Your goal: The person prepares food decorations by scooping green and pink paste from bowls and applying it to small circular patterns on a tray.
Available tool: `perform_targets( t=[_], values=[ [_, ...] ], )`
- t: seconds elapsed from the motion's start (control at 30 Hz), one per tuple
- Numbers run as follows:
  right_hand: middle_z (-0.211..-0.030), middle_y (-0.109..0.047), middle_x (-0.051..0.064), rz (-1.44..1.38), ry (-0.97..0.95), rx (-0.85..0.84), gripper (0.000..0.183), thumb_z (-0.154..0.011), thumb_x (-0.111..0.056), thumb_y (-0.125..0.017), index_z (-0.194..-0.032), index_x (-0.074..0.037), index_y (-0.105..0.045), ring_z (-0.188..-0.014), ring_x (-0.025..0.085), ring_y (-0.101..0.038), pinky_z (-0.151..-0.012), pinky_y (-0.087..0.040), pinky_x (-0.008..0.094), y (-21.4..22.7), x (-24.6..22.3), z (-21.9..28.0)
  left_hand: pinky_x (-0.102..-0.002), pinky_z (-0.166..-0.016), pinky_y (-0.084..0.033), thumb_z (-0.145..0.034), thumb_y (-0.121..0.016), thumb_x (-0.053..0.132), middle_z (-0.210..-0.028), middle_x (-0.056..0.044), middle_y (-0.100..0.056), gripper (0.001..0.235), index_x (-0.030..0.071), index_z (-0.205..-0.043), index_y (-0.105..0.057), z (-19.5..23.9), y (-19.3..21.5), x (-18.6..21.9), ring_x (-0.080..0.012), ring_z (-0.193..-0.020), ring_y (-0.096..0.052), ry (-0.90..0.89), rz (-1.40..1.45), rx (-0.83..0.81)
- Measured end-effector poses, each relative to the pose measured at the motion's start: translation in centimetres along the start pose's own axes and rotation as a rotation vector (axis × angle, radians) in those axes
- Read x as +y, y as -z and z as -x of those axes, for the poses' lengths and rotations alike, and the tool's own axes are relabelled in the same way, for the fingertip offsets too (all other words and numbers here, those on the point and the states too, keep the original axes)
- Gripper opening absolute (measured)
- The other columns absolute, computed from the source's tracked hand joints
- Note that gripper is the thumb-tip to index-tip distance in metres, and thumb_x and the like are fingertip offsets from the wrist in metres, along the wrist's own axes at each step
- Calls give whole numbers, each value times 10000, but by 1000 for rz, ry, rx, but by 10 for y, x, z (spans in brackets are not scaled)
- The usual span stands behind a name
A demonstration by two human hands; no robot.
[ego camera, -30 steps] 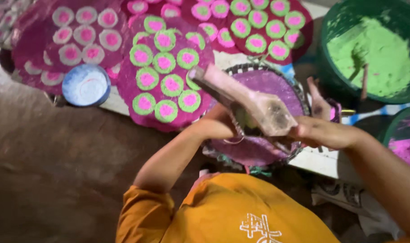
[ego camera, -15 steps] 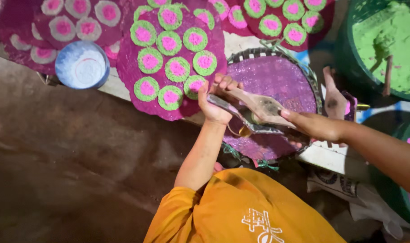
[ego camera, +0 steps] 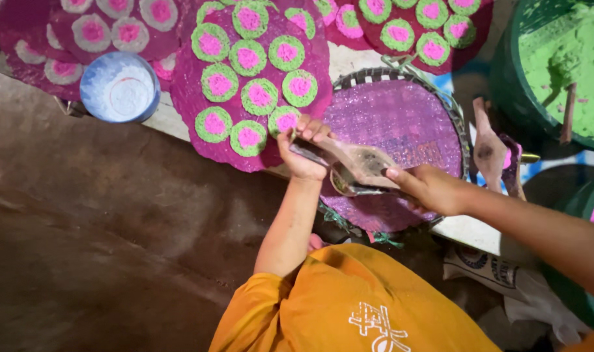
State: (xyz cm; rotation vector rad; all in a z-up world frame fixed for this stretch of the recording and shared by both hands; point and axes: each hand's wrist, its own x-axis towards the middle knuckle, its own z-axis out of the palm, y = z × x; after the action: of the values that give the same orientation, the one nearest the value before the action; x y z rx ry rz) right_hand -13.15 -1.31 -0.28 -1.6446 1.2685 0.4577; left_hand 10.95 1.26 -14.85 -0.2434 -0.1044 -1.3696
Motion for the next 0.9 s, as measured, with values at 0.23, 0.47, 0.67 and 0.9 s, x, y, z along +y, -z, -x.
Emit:
perform_targets(
  t=[0.23, 0.47, 0.67, 0.9],
  values=[
    [-740, -714, 206, 161, 80, 207, 748, -955, -644, -367, -968, 16, -719, -756, 335, -735, -758, -551, 470, 9, 15, 5, -391, -856, -511, -945, -523, 544, -772, 51, -493, 364, 186, -878, -508, -20, 13, -28, -138, -758, -516, -7, 11, 4],
    [-820, -718, 232, 125, 224, 369, 657, -994, -552, -423, -1154, 27, -688, -816, 379, -715, -791, -524, 493, -7, -2, -4, -359, -750, -480, -905, -538, 499, -718, 60, -445, 323, 184, -851, -488, -43, -3, -1, -126, -692, -464, 51, -137, -36],
    [-671, -662, 186, 11, 198, 260, 674, -994, -564, -377, -985, 32, -693, -631, 302, -666, -660, -528, 457, -25, 2, -15, -352, -731, -465, -907, -523, 473, -691, 63, -425, 299, 185, -841, -472, -26, -14, 14, -131, -674, -454, 34, -216, 48],
    [-618, -593, 120, -73, 92, 103, 800, -1009, -656, -305, -733, -6, -682, -565, 218, -566, -569, -483, 383, 2, 74, -14, -412, -915, -514, -940, -468, 482, -1006, -96, -643, 462, 101, -1130, -644, -6, -11, -11, -240, -977, -614, 164, -461, 143]
  ],
)
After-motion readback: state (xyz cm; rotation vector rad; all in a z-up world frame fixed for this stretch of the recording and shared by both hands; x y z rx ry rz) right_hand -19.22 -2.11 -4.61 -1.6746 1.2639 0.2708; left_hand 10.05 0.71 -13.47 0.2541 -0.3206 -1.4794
